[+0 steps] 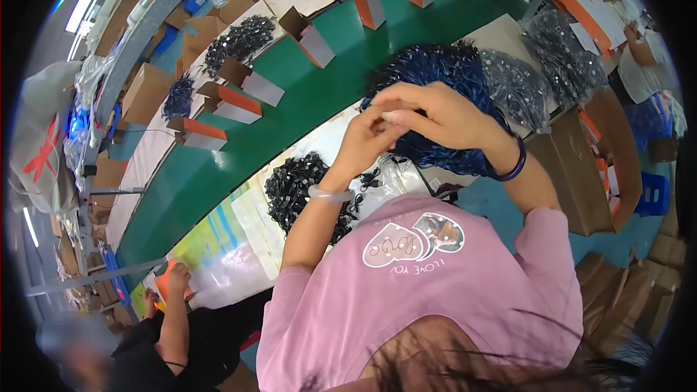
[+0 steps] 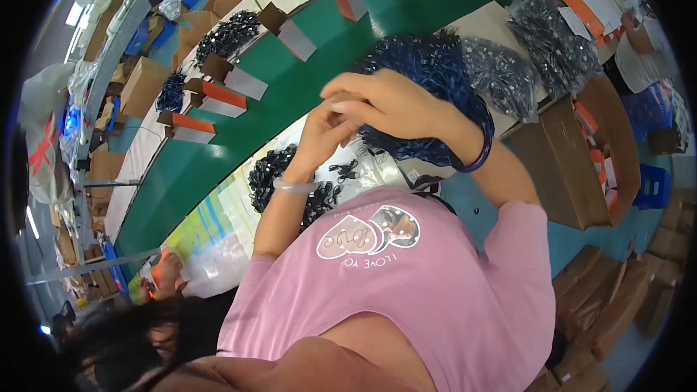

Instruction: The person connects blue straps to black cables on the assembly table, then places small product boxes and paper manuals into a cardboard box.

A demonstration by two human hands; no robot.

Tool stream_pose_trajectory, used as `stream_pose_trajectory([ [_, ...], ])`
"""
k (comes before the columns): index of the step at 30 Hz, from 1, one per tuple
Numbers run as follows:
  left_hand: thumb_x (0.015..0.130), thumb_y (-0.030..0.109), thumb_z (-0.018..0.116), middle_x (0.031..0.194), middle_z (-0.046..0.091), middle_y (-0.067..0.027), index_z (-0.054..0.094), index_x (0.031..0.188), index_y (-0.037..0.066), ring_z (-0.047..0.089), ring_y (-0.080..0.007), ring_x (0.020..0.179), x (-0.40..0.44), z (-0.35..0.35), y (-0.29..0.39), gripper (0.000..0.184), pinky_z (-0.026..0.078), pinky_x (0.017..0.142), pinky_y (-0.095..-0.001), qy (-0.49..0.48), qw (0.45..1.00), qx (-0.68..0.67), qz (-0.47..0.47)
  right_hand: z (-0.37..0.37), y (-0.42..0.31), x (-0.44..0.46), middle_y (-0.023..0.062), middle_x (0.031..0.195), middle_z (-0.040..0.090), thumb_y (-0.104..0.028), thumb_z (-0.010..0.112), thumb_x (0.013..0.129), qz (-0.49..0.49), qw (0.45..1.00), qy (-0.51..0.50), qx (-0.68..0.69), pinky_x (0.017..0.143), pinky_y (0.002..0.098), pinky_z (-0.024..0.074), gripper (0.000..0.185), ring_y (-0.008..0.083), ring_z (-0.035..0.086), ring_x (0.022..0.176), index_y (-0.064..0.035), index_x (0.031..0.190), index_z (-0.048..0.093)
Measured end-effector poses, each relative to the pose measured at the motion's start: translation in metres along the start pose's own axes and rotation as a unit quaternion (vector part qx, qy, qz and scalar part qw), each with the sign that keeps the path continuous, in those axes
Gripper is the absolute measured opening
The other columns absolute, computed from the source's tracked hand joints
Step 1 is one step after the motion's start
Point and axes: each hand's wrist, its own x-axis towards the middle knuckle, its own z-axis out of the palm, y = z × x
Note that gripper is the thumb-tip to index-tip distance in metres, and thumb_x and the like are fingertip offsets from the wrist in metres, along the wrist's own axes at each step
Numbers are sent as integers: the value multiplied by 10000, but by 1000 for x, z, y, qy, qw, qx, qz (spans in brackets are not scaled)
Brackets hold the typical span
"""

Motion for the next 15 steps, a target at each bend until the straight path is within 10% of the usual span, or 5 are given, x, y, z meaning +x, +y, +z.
stream_pose_trajectory([
  [3, 846, 83, 648, 697, 597, -22, 645, 852, 21, 539, -80, 562, 18, 7, 17, 62, 396, 461, -222, -52, 998, 31, 25, -18, -32, 39, 179, 763, 637, -237, 549, 908, -53, 982, -117, -139, 606, 387, 495, 223, 341, 634, 690, -54, 1027, 593],
  [9, 806, 110, 722, 663, 607, -32, 639, 835, -10, 559, -99, 552, 18, 16, 54, 149, 428, 479, -230, -92, 994, 36, 55, -34, -92, 80, 138, 572, 575, -297, 595, 878, -91, 869, -160, -459, 531, 408, 471, 248, 337, 616, 581, -57, 817, 581],
  [15, 805, 71, 709, 724, 631, -53, 633, 837, -11, 577, -103, 570, 20, 8, 51, 116, 460, 489, -231, -52, 997, -36, 37, -29, -108, 97, 133, 599, 586, -272, 628, 846, -104, 857, -179, -472, 547, 395, 481, 245, 327, 622, 604, -34, 815, 577],
])
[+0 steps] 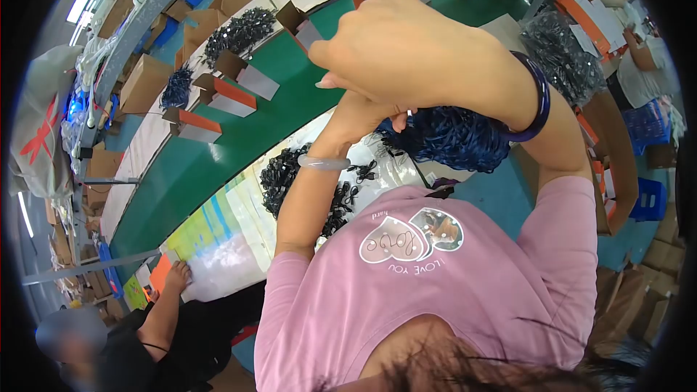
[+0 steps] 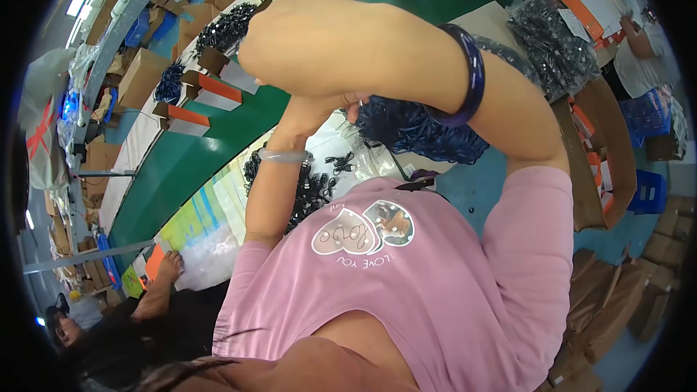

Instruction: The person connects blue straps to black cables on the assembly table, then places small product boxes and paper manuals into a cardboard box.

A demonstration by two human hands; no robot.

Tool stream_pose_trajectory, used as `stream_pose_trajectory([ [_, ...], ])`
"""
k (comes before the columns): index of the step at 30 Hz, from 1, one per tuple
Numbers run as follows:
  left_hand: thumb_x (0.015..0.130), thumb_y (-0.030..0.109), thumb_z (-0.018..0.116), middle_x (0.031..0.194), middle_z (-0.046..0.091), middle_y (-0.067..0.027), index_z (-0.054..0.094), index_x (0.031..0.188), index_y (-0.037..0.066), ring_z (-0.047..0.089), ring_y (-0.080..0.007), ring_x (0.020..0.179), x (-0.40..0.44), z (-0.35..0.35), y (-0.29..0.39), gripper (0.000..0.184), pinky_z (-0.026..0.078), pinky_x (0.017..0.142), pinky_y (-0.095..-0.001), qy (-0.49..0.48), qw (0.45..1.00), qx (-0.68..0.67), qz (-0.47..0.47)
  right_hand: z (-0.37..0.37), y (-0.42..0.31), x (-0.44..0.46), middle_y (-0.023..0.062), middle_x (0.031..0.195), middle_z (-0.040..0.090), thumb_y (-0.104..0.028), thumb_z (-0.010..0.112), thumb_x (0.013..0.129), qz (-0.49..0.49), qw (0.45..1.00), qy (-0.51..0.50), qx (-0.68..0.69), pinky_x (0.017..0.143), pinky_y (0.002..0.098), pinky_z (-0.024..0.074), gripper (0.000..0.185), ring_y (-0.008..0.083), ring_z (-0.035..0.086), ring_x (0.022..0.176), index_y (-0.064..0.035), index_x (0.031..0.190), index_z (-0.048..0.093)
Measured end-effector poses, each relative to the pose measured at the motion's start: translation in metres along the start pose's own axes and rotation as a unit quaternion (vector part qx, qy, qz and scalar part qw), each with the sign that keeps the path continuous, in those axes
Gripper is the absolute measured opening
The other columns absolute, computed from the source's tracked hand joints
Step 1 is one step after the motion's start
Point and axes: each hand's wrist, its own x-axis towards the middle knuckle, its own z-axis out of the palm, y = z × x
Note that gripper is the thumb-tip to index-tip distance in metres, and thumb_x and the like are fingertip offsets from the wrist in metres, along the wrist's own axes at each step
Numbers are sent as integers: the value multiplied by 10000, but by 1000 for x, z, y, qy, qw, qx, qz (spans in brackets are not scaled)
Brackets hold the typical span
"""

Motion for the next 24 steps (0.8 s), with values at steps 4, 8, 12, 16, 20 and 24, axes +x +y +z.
stream_pose_trajectory([
  [4, 801, 37, 706, 757, 642, -70, 616, 821, -5, 585, -102, 583, -10, -10, 4, 101, 497, 524, -228, 60, 996, 66, -9, 30, 12, -12, 131, 917, 629, -235, 611, 856, 25, 988, 141, 60, 721, 384, 494, 208, 302, 621, 850, -51, 953, 607],
  [8, 809, -22, 686, 801, 664, -83, 625, 864, -7, 608, -90, 642, -36, -15, 23, 83, 515, 562, -213, 129, 985, 21, 113, 107, 38, -52, 109, 1062, 607, -346, 450, 964, 107, 892, 228, 376, 884, 356, 446, 407, 234, 586, 970, -51, 1237, 517],
  [12, 815, 1, 690, 796, 670, -75, 629, 878, -1, 610, -103, 630, -53, -23, 46, 88, 499, 559, -215, 172, 969, 3, 175, 208, 11, -119, 93, 1013, 633, -435, 398, 992, 221, 755, 12, 617, 932, 306, 416, 544, 156, 565, 1001, 25, 1257, 514],
  [16, 837, 111, 698, 757, 649, -51, 640, 890, 8, 591, -95, 613, -48, -50, 33, 129, 484, 554, -216, 215, 971, 36, 95, 181, -12, -132, 27, 621, 560, -260, 584, 926, 306, 747, -55, 588, 548, 251, 408, 285, 76, 535, 610, -10, 811, 654],
  [20, 774, 190, 738, 724, 650, -57, 658, 980, 17, 605, -174, 626, -42, -77, -19, 281, 474, 598, -283, 182, 928, 324, -17, 117, -9, -113, 89, 609, 529, -222, 568, 925, 212, 813, 91, 535, 514, 303, 372, 268, 163, 452, 531, 5, 785, 597],
  [24, 699, 221, 789, 937, 637, -100, 641, 1073, 61, 624, -226, 744, -39, -46, -18, 433, 476, 637, -348, 69, 867, 493, -34, 84, -4, -86, 112, 662, 528, -168, 575, 912, 137, 875, 86, 457, 533, 305, 388, 217, 206, 481, 556, 26, 814, 586],
])
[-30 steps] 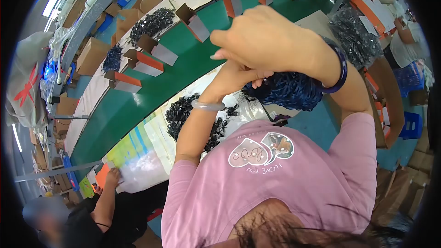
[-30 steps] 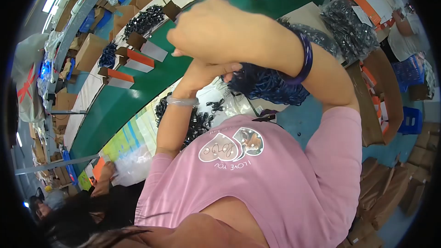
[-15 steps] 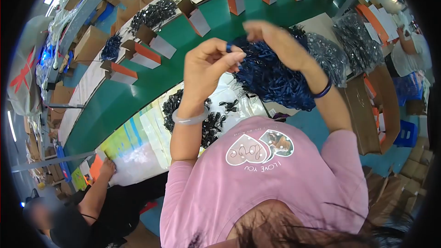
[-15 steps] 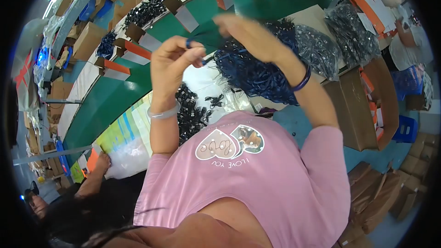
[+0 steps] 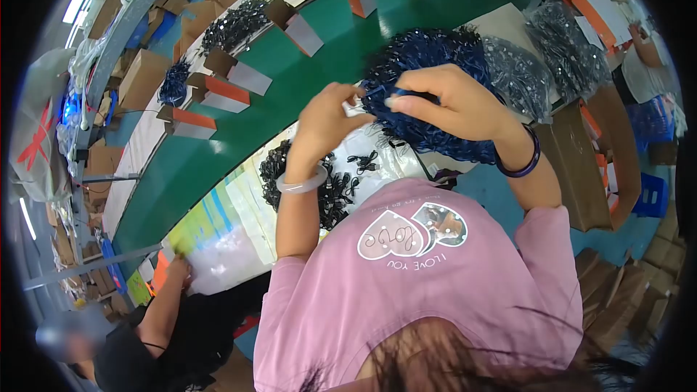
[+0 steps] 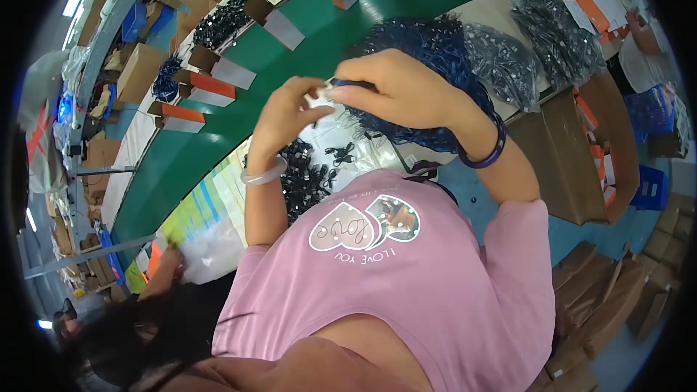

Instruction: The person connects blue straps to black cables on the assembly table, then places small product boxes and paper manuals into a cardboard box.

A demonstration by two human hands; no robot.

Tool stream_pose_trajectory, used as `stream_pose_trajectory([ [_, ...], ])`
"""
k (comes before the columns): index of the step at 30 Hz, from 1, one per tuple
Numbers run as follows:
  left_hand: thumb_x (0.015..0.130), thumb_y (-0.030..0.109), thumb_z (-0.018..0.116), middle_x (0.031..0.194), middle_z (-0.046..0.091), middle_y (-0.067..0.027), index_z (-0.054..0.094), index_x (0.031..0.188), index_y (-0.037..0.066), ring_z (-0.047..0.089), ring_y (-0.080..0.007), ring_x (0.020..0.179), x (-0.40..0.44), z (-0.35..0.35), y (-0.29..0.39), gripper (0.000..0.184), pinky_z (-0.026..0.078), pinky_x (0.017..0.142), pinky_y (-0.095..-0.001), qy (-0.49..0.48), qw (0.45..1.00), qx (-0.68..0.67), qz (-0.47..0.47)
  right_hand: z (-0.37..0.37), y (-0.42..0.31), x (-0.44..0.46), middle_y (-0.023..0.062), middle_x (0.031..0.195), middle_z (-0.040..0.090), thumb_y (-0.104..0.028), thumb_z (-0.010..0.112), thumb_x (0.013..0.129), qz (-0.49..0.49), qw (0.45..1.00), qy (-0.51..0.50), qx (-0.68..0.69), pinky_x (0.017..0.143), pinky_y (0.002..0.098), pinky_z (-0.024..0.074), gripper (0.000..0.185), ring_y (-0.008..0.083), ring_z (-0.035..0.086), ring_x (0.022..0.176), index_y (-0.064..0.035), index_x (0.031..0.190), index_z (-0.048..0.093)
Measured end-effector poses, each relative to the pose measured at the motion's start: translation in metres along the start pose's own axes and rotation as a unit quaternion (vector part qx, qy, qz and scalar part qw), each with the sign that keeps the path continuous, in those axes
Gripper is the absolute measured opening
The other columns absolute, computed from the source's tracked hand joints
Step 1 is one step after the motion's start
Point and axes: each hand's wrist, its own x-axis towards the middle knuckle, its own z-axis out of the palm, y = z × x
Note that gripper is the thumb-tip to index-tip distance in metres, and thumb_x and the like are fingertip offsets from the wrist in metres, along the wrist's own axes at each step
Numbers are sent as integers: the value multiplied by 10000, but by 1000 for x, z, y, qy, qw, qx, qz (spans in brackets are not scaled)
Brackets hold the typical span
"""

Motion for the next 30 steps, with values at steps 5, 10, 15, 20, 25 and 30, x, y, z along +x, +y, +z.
stream_pose_trajectory([
  [5, 644, 55, 834, 1059, 596, -53, 575, 1140, 23, 579, -128, 931, 2, 16, 42, 560, 483, 820, -279, -121, 905, -406, 45, 9, -9, 18, 131, 743, 578, -164, 592, 891, -47, 995, -43, 79, 609, 314, 447, 201, 248, 559, 651, 37, 884, 600],
  [10, 798, 138, 744, 828, 580, -6, 650, 853, 11, 521, -60, 704, -2, 38, 17, 167, 427, 617, -233, -125, 926, -354, 27, -18, -17, 14, 75, 803, 612, -102, 573, 909, -15, 993, 32, 112, 627, 250, 465, 153, 126, 598, 702, 45, 881, 608],
  [15, 819, 92, 720, 759, 591, 4, 657, 899, 0, 535, -35, 655, -26, 12, -2, 137, 429, 517, -186, -57, 887, -456, -52, -41, 31, -17, 59, 962, 603, -129, 612, 890, 53, 982, 135, 120, 788, 258, 475, 254, 109, 585, 864, 13, 1094, 560],
  [20, 788, 10, 663, 853, 630, -96, 675, 978, 22, 596, -186, 731, -20, 2, 32, 190, 470, 627, -283, 15, 985, -124, 121, 16, 65, -2, 135, 1412, 394, -290, 804, 694, -25, 991, 2, 130, 1114, 360, 229, 854, 232, 323, 1356, 3, 1377, 383],
  [25, 768, -22, 618, 834, 616, -110, 668, 931, 28, 589, -265, 730, -31, 4, 34, 177, 468, 651, -341, 119, 985, -60, 109, 77, 70, -14, -4, 687, 585, -304, 585, 921, 213, 896, -285, 266, 592, 248, 456, 282, 67, 516, 547, -25, 930, 626],
  [30, 800, 140, 650, 814, 627, -107, 715, 865, 117, 619, -303, 742, -58, 64, -60, 95, 482, 650, -389, 17, 992, 99, -74, 99, 96, -50, -32, 535, 418, -317, 475, 969, 387, 853, -229, 264, 419, 237, 400, 327, 78, 411, 417, -48, 804, 563],
])
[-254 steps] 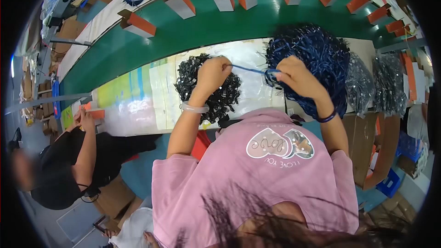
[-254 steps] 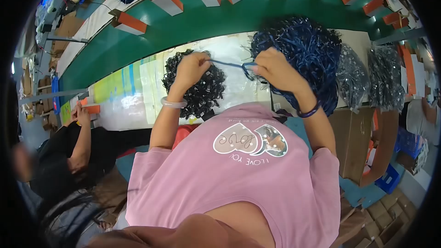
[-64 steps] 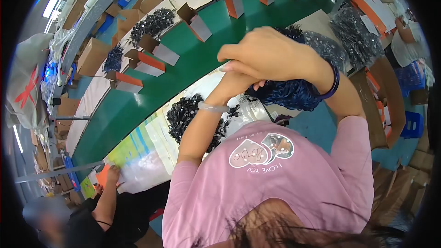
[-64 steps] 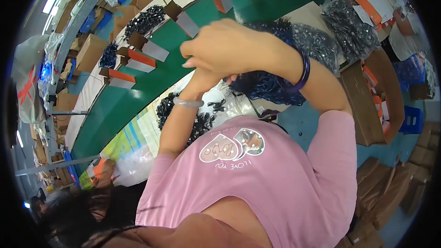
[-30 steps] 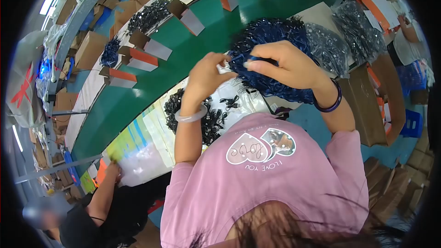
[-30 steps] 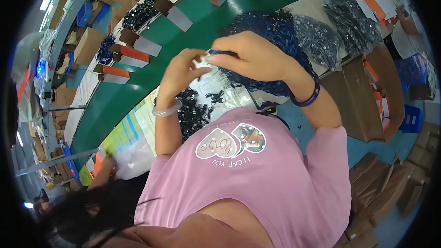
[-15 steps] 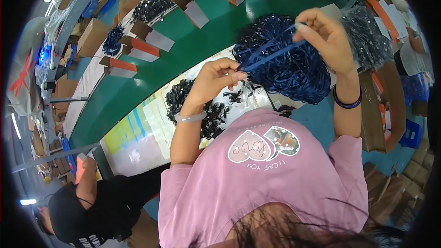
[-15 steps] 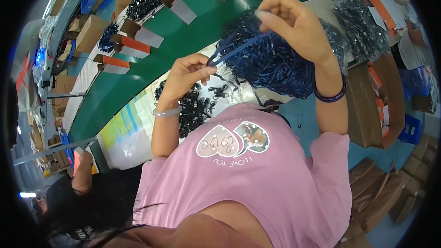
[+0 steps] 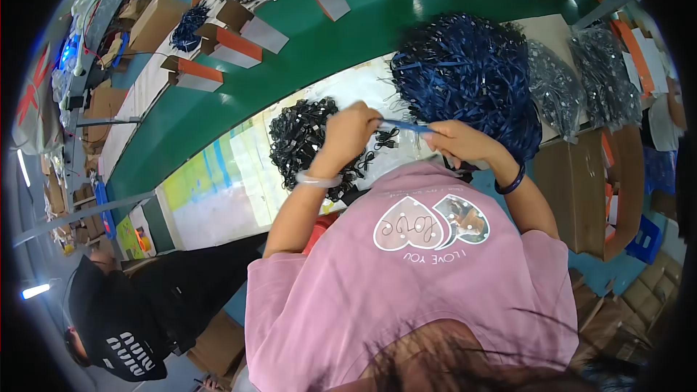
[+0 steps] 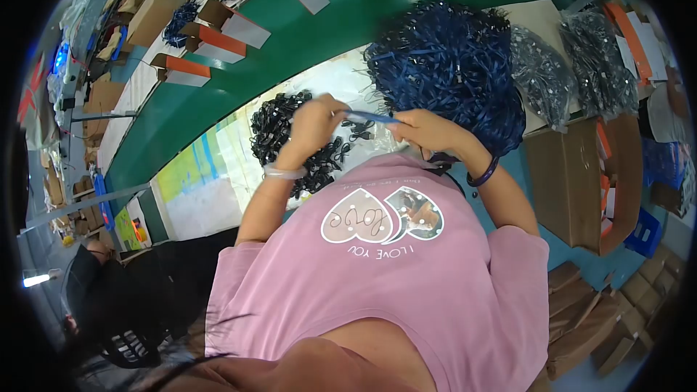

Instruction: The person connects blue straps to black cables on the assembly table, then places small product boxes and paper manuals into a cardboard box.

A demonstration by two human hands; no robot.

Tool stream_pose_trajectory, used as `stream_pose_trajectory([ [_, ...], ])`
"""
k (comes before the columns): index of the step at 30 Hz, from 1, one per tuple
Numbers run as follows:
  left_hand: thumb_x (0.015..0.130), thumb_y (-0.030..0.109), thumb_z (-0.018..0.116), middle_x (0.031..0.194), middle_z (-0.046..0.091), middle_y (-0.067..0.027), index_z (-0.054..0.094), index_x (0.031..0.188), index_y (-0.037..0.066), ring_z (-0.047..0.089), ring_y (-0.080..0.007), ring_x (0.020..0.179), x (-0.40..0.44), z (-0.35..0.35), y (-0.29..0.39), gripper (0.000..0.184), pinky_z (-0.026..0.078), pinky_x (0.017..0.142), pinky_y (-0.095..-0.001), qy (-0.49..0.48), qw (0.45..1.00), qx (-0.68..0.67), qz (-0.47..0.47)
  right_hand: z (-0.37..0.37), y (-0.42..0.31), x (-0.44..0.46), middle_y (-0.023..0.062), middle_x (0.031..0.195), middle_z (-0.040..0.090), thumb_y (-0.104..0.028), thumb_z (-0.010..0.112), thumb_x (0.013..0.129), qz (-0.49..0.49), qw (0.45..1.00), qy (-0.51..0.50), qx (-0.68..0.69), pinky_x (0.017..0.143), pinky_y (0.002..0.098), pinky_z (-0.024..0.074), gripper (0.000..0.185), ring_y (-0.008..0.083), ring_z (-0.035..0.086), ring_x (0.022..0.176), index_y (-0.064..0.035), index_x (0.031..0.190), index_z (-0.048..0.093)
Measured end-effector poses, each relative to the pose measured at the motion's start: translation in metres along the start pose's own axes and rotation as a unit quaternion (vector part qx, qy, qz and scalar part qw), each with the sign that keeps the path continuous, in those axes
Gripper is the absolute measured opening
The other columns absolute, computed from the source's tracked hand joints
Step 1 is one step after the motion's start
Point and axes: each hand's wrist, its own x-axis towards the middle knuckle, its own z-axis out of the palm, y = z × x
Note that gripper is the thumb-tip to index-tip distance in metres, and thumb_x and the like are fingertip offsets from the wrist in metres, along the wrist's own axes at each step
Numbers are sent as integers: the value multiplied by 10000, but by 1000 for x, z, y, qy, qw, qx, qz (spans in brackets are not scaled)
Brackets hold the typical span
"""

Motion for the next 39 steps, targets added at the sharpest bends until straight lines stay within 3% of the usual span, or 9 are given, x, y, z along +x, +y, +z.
stream_pose_trajectory([
  [9, 746, 143, 674, 852, 629, -90, 641, 892, 104, 608, -289, 844, -21, 103, -60, 155, 498, 699, -389, 33, 997, 57, -28, 12, 49, 55, 82, 624, 554, -268, 457, 960, -186, 958, 79, -202, 438, 314, 461, 302, 194, 562, 433, -9, 850, 568],
  [11, 748, 145, 671, 850, 628, -94, 637, 889, 103, 606, -290, 841, -22, 102, -60, 151, 496, 701, -390, 69, 996, 63, -7, 14, 18, 46, 59, 594, 509, -270, 462, 952, -64, 991, 61, -101, 413, 296, 450, 296, 164, 537, 421, -15, 848, 570],
  [19, 750, 120, 669, 820, 623, -131, 607, 867, 57, 599, -315, 847, -20, 59, -48, 146, 489, 700, -417, 16, 999, 24, -15, -7, 4, 70, 17, 565, 449, -205, 403, 983, -121, 984, 92, 93, 396, 259, 428, 277, 104, 433, 373, 17, 886, 536],
  [26, 797, 87, 707, 684, 581, -26, 613, 873, 17, 516, -98, 635, -18, 35, -52, 140, 407, 586, -242, 12, 961, -257, -104, -8, 9, 81, 5, 578, 438, -235, 405, 990, -96, 974, 149, 141, 404, 258, 435, 283, 96, 413, 371, -4, 888, 533],
  [28, 824, 85, 690, 799, 668, -73, 606, 857, 11, 602, -147, 680, -14, 28, -51, 117, 466, 635, -260, -32, 919, -377, -108, -8, 14, 87, 8, 581, 441, -248, 406, 988, -91, 976, 167, 107, 400, 253, 435, 295, 99, 419, 372, -11, 878, 543],
  [31, 836, 81, 692, 846, 664, -75, 590, 879, 22, 584, -101, 679, -13, 17, -30, 124, 451, 590, -219, 4, 635, -764, -116, -2, 31, 93, 83, 583, 476, -249, 439, 966, -149, 965, 196, -94, 486, 345, 455, 288, 205, 520, 486, -7, 863, 557],
  [35, 833, 93, 678, 780, 621, -34, 589, 856, 35, 594, -127, 689, 1, 24, -32, 108, 431, 539, -270, 205, 937, -263, -105, 29, -20, 50, 264, 761, 574, -217, 490, 935, -177, 933, -47, -310, 629, 487, 420, 224, 442, 568, 743, 3, 908, 454],
  [37, 798, 73, 691, 743, 599, -35, 598, 862, 37, 590, -125, 686, -3, 14, -24, 118, 451, 573, -299, 135, 987, -85, 20, 22, -52, 35, 247, 763, 581, -269, 423, 966, -193, 918, -18, -346, 656, 500, 419, 248, 442, 577, 759, -24, 945, 457],
  [39, 818, 68, 659, 832, 650, -79, 592, 878, 30, 621, -164, 702, -7, 5, -14, 98, 483, 596, -318, -47, 938, -339, 58, 3, -67, 35, 233, 752, 573, -275, 418, 967, -226, 927, 58, -294, 628, 496, 423, 243, 432, 577, 751, -40, 940, 472],
])
